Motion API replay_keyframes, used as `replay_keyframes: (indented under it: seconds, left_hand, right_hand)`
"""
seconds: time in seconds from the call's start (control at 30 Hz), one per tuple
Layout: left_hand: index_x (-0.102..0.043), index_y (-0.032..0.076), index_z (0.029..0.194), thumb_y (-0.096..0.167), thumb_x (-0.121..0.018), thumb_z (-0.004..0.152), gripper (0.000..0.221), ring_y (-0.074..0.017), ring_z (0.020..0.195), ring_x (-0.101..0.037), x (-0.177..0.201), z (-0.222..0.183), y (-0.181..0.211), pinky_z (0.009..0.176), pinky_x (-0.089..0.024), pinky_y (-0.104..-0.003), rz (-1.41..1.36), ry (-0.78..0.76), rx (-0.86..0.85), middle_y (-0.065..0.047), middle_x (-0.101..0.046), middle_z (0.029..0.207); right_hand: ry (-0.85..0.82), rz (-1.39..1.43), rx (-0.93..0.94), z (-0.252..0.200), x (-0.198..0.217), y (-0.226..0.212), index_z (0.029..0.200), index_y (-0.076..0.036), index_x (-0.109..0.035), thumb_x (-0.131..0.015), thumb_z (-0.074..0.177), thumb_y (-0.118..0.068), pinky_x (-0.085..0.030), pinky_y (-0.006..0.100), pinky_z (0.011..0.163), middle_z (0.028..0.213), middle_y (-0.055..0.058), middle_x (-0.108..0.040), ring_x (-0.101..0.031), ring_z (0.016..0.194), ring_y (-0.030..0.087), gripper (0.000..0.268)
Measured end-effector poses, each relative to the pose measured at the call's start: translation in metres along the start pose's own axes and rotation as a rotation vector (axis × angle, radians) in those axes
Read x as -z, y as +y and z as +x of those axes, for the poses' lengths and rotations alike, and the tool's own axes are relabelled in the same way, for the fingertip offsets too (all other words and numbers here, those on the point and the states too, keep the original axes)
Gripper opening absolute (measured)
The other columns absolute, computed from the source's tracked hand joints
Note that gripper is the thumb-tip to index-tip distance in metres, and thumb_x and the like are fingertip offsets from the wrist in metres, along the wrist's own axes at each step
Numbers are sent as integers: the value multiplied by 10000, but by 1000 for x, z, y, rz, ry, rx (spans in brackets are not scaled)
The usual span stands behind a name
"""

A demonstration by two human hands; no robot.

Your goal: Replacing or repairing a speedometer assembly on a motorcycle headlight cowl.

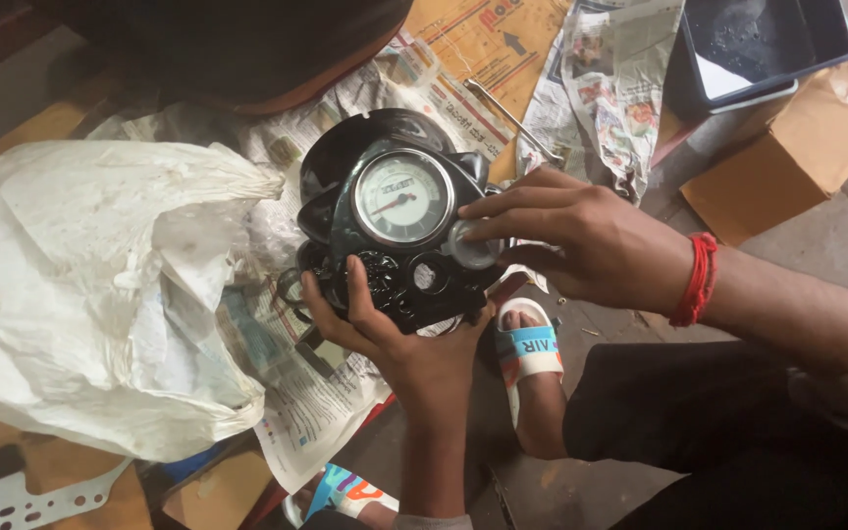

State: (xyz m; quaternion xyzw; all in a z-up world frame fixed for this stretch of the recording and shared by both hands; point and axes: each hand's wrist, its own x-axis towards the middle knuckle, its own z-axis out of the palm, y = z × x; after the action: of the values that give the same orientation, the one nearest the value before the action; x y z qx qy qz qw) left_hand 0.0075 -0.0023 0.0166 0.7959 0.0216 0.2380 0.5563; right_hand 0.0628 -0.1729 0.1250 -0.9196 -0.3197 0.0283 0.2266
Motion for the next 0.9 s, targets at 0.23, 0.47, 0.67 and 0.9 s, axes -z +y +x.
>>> replay_keyframes:
  seconds: [0.23, 0.47, 0.67, 0.9]
  left_hand:
    - [-258, 76, 1564, 290, -1034, 606, 1252, -544, 1545, -175, -2, 4, 0, 1245, -364, -653, 13, 6, -13, -316, -98, 1607]
    - [-278, 71, 1551, 435, -1042, 500, 1349, -541, 1534, -196, -3, 16, 2, 1225, -349, -673, 75, -1, -26, -317, -129, 1597]
    - [-272, 63, 1564, 352, -1007, 648, 1209, -549, 1539, -192, -6, 24, 3, 1236, -367, -668, 109, -17, -34, -326, -130, 1598]
    - [-297, 66, 1550, 504, -1000, 624, 1243, -551, 1530, -145, 0, 28, 13, 1221, -237, -685, 320, -16, -90, -304, -163, 1599]
  right_hand:
    - [54, -43, 4, -1, -3, 5, 1139, -58, -742, -785, 860, -218, -571, 411, 940, 1280, 97, -688, -681, 1122, 281, 324]
    - [49, 14, 45, 11, 8, 13, 1102, -37, -724, -794, 877, -242, -567, 423, 977, 1238, 109, -701, -678, 1157, 280, 313]
    - [35, 72, 64, 22, 14, 19, 1132, -20, -685, -758, 893, -188, -541, 442, 981, 1247, 122, -686, -664, 1161, 307, 301]
    - [41, 148, -9, 21, 8, 31, 1286, -67, -600, -736, 900, -118, -551, 438, 965, 1207, 81, -715, -678, 1162, 302, 413]
